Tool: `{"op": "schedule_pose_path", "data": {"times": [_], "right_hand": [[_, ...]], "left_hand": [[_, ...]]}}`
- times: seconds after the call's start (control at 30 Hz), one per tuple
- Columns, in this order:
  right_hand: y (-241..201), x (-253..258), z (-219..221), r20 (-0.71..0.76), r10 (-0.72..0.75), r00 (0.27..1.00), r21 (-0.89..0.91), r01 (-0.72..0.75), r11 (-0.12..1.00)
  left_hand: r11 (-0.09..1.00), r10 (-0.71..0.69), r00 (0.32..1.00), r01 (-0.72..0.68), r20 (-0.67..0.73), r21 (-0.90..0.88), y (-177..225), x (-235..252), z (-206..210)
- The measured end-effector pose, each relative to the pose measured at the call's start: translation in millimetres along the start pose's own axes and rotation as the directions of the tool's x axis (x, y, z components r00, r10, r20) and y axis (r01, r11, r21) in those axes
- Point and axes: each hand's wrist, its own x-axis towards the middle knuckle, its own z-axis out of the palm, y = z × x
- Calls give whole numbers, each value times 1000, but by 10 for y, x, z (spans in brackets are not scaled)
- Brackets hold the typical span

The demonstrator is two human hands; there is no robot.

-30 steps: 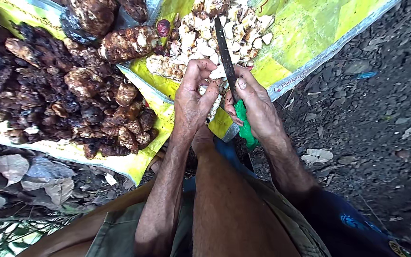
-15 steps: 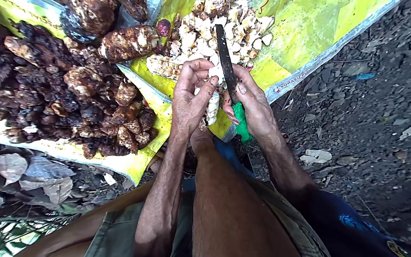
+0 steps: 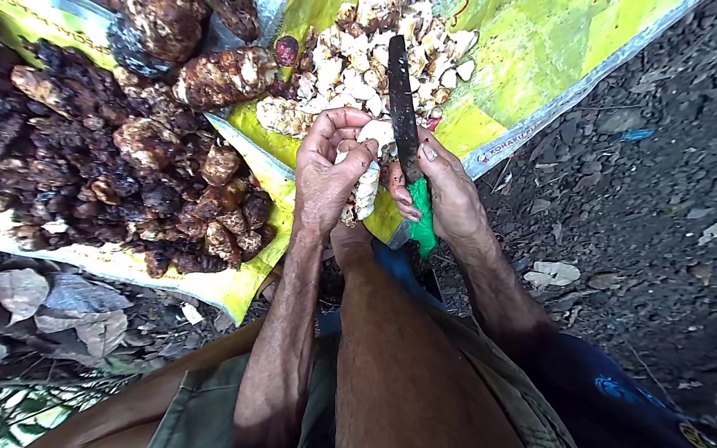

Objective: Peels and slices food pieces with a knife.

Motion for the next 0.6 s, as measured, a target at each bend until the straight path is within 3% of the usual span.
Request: {"op": "schedule_pose_path", "data": {"times": [0.1,0.23,0.47,0.6], "right_hand": [[-78,-81,107,-61,130,990,-7,-131,991],[-133,-112,164,-83,211,974,26,-210,977],[-133,-89,147,-50,187,981,45,-185,982],[-67,5,40,-3,84,996,96,-83,992]], "left_hand": [[993,-12,1000,13,-12,114,-2,-111,69],[993,23,1000,-23,3,115,-47,-98,62],[992,60,998,-63,32,106,-34,-77,50],[992,67,997,-71,39,102,-18,-63,33]]}}
